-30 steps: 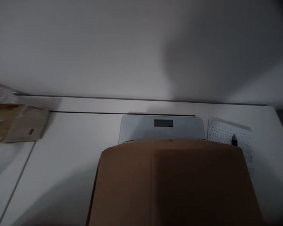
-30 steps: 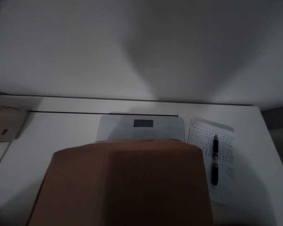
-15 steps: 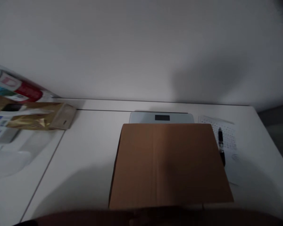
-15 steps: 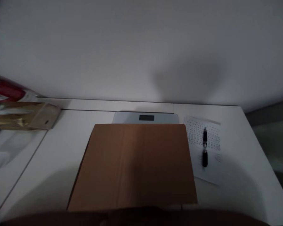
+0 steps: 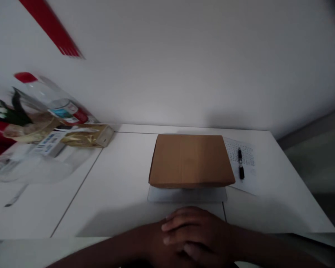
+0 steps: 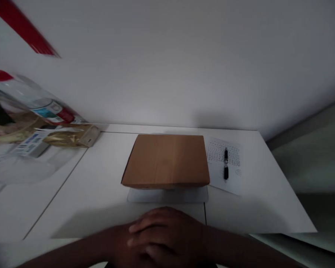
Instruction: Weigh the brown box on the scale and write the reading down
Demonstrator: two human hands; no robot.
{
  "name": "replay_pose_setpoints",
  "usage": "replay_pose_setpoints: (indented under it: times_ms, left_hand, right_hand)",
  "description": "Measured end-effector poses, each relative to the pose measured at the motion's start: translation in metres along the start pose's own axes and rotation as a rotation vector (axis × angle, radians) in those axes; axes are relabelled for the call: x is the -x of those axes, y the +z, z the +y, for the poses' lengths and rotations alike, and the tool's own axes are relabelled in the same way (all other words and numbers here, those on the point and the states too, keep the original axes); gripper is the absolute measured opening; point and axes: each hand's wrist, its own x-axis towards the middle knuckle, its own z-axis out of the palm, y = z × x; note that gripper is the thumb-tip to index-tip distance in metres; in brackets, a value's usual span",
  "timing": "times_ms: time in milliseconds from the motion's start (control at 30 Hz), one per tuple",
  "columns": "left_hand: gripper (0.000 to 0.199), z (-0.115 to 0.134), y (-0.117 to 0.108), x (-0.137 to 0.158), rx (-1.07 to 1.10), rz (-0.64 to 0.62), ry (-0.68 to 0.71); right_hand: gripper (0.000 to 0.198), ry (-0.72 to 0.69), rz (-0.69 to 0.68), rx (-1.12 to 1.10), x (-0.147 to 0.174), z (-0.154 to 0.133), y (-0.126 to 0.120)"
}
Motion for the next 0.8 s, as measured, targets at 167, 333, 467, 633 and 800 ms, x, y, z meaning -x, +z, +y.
replay_pose_setpoints:
  times_ms: [167,333,467,633,800]
  left_hand:
    - [0.026,0.041,-0.045,-0.019,-0.027,0.141,0.105]
    - [0.036,0.04,-0.068,-0.003,-0.182,0.575,0.156]
    - [0.031,0.014,-0.071,0.004,-0.234,1.088,0.115]
    - [0.031,-0.024,-0.074,-0.002,0.015,1.271,0.046]
    - [0.045,-0.052,-0.067,-0.006,0.234,1.229,-0.096]
  right_hand:
    - [0.036,-0.119,0.193,0.255,0.005,-0.017,-0.008]
    - [0.044,-0.087,0.572,0.494,0.018,-0.021,-0.026]
    - [0.04,-0.083,0.985,0.564,0.027,-0.001,-0.04]
    - [0.044,0.011,1.157,0.378,0.036,0.04,-0.054]
    - [0.058,0.145,1.175,0.101,0.047,0.076,-0.051]
